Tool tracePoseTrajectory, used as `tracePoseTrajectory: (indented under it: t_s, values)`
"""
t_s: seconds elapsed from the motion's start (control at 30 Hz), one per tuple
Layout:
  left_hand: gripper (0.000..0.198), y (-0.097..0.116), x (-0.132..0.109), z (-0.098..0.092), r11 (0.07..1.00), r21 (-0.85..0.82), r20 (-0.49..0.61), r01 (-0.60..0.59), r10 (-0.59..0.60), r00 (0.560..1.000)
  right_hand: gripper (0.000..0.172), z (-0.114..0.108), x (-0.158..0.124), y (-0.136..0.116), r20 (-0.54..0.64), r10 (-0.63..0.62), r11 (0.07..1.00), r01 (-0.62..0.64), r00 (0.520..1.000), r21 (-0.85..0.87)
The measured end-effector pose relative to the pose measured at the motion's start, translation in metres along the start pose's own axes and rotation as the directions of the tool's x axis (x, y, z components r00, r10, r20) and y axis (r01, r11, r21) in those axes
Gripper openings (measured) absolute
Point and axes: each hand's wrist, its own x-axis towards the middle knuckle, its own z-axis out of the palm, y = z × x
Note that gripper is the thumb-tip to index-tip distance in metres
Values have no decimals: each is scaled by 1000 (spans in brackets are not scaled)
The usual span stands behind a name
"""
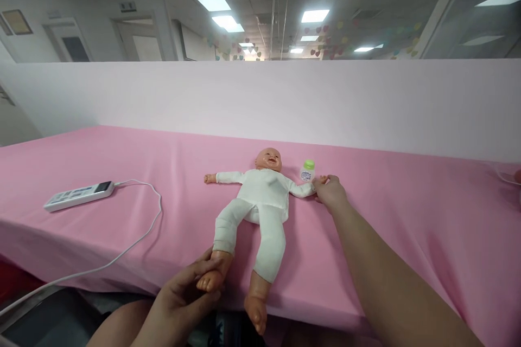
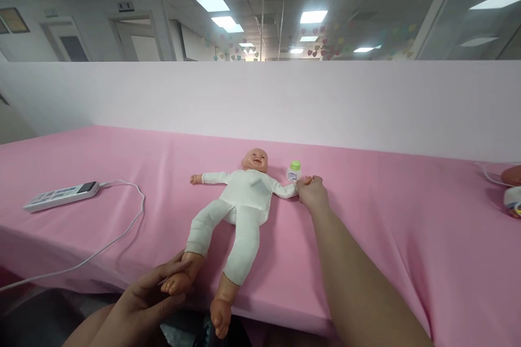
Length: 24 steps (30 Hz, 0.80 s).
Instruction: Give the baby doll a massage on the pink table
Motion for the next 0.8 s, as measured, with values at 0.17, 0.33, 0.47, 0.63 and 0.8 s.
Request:
tracePoseTrajectory:
  t_s: [0.17,0.33,0.47,0.63,0.8]
  values:
    - [49,25,16,0,996,30,61,-84,83,995,62,8,-29,-37,-17,-71,980,73,997,187]
    - [49,55,41,19,990,-7,114,-143,143,983,62,16,-78,-82,27,-382,905,368,924,215]
    - [42,72,67,42,981,-123,211,-147,171,962,56,22,-93,-92,200,-575,817,571,793,81]
    - [46,78,92,55,985,-159,264,-59,100,959,24,23,-91,-92,359,-704,651,759,613,-20]
    - [38,76,76,45,983,-107,261,-152,175,949,20,20,-92,-92,344,-693,689,722,633,59]
